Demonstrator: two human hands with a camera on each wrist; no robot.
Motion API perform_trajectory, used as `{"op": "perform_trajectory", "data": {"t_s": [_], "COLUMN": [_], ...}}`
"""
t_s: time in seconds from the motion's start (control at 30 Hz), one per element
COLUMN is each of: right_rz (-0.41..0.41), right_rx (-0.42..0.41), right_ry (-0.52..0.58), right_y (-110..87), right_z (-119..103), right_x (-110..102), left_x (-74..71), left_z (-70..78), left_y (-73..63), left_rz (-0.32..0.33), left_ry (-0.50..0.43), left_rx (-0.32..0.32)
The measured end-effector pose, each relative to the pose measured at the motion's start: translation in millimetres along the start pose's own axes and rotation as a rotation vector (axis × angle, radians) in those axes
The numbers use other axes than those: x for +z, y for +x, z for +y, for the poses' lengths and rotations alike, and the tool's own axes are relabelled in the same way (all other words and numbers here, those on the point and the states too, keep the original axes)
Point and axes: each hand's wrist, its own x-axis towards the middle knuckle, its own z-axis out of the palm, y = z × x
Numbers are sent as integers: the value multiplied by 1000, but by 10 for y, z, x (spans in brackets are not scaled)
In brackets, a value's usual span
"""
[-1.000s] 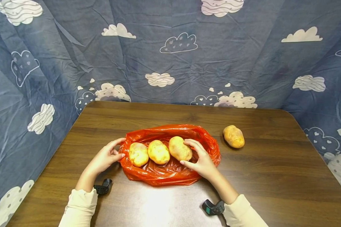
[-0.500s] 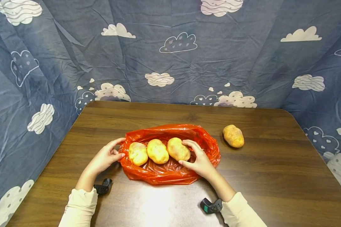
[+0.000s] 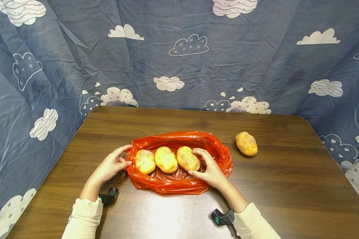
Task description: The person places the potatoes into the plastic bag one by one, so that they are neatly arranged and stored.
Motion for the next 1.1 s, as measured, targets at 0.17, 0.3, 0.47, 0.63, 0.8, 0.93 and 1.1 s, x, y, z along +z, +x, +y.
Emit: {"op": "perform_trajectory", "data": {"t_s": [0.17, 0.3, 0.47, 0.63, 0.8, 0.93, 1.1], "right_rz": [8, 19, 40, 62, 79, 101, 141], "right_rx": [-5, -21, -35, -33, -54, -88, -136], "right_ry": [-17, -43, -80, -108, -139, -147, -144], "right_y": [-2, 2, 7, 7, 14, 20, 25], "right_z": [-15, -45, -87, -137, -192, -227, -257], "right_x": [-13, -27, -47, -80, -109, -132, -185], "left_x": [1, -2, -12, -14, -15, -14, -12], "left_z": [10, -104, -274, -307, -314, -274, -248], "left_y": [9, 33, 64, 67, 65, 59, 56], "left_rz": [-3, 2, 5, 7, 4, 1, 1], "left_ry": [6, 12, 11, 5, 3, 4, 9], "left_rx": [-13, -25, -33, -29, -33, -32, -31]}}
